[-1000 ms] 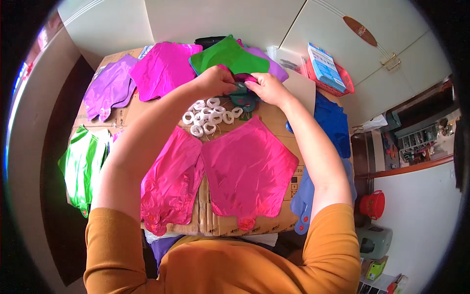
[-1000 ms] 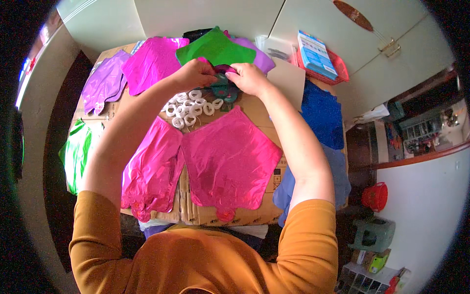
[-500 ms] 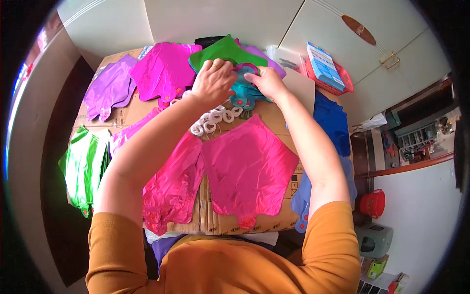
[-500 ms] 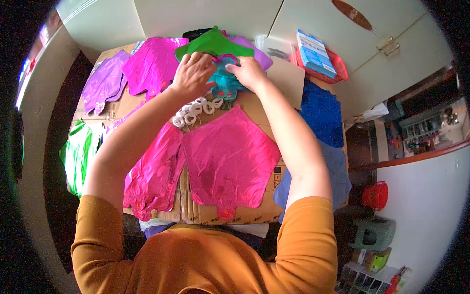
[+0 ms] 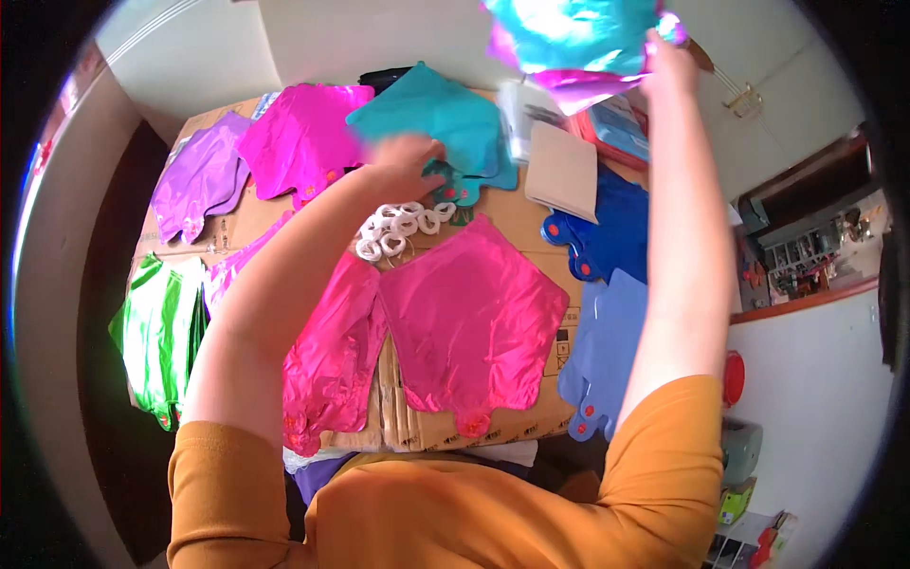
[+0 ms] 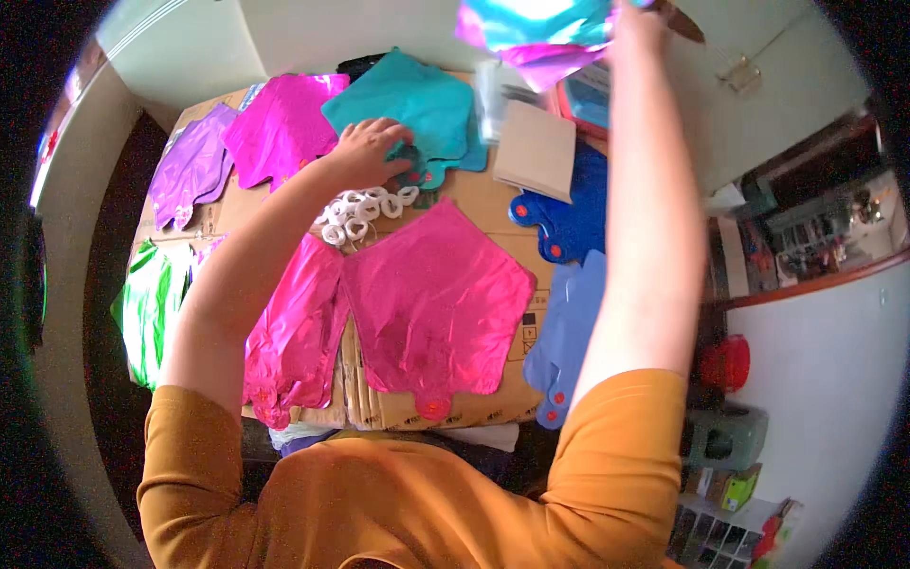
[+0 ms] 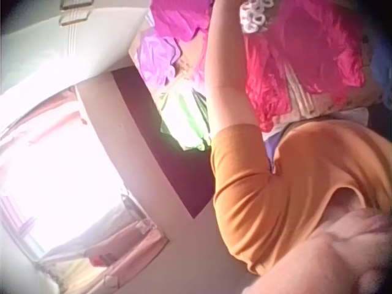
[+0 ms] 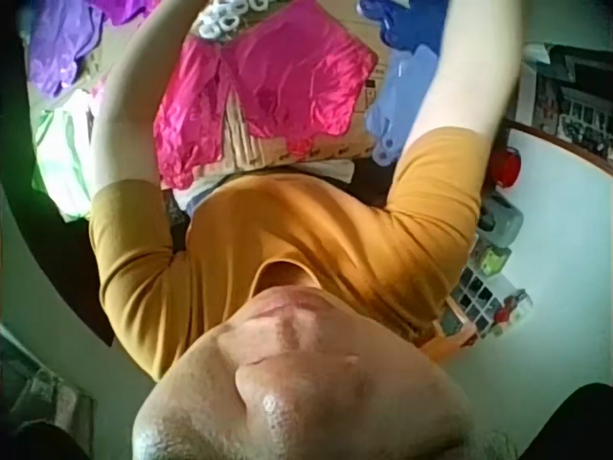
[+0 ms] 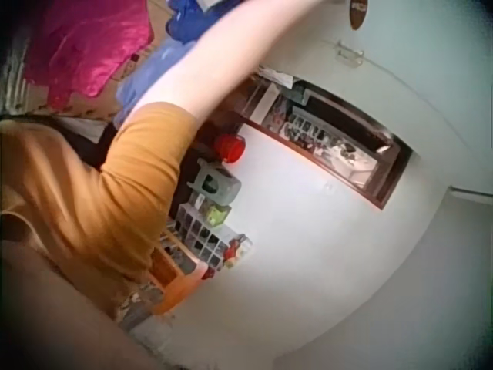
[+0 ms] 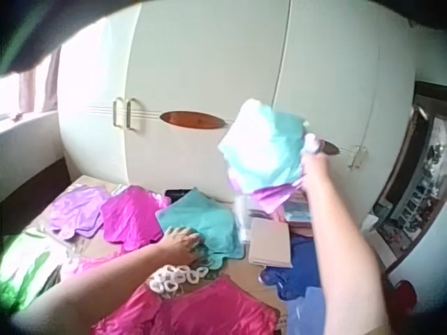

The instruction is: Folding colored foil sheets and placing them into cardboard packaging inserts.

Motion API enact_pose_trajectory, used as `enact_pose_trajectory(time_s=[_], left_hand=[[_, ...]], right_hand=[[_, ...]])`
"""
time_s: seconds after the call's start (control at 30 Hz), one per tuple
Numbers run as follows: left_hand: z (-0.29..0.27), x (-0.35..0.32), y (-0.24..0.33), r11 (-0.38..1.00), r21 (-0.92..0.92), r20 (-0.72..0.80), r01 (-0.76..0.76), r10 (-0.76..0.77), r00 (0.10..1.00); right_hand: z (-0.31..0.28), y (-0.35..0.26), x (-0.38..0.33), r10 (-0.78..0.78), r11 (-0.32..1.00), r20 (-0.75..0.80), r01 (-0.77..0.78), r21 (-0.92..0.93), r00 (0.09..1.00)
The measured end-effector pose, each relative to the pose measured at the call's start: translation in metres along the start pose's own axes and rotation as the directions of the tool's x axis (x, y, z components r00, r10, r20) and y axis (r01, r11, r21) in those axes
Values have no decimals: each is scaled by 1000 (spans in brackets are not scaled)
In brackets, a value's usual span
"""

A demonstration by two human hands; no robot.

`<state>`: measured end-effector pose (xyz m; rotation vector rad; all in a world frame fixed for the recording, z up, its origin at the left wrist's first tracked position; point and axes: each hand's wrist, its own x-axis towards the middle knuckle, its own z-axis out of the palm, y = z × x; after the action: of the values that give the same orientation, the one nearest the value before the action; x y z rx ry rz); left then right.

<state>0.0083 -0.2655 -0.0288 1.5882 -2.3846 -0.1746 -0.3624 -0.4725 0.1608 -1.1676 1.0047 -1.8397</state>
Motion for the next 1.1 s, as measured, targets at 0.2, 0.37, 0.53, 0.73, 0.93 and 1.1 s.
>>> enact_pose_trajectory(time_s=[0.2,0.37,0.53,0.73,0.93,1.1], left_hand=[[-19,-12,-8,990,110,42,85,-90,995],[-14,18,97,724,-118,-342,-680,613,712],[42,24,154,563,18,-135,-827,820,556],[58,37,183,528,-24,29,-849,849,527],[49,53,167,628,-119,-8,-769,774,633],[30,58,162,729,-358,77,-583,646,760]], right_hand=[[-96,-142,-41,-114,822,-80,49,-568,990],[-156,-217,-141,-436,-315,426,309,-897,793],[-131,-104,-240,-257,-265,479,415,-870,840],[-166,16,-305,-59,211,402,405,-890,914],[-143,41,-305,-100,364,331,344,-866,938],[-132,50,-296,-77,399,288,294,-869,954]])
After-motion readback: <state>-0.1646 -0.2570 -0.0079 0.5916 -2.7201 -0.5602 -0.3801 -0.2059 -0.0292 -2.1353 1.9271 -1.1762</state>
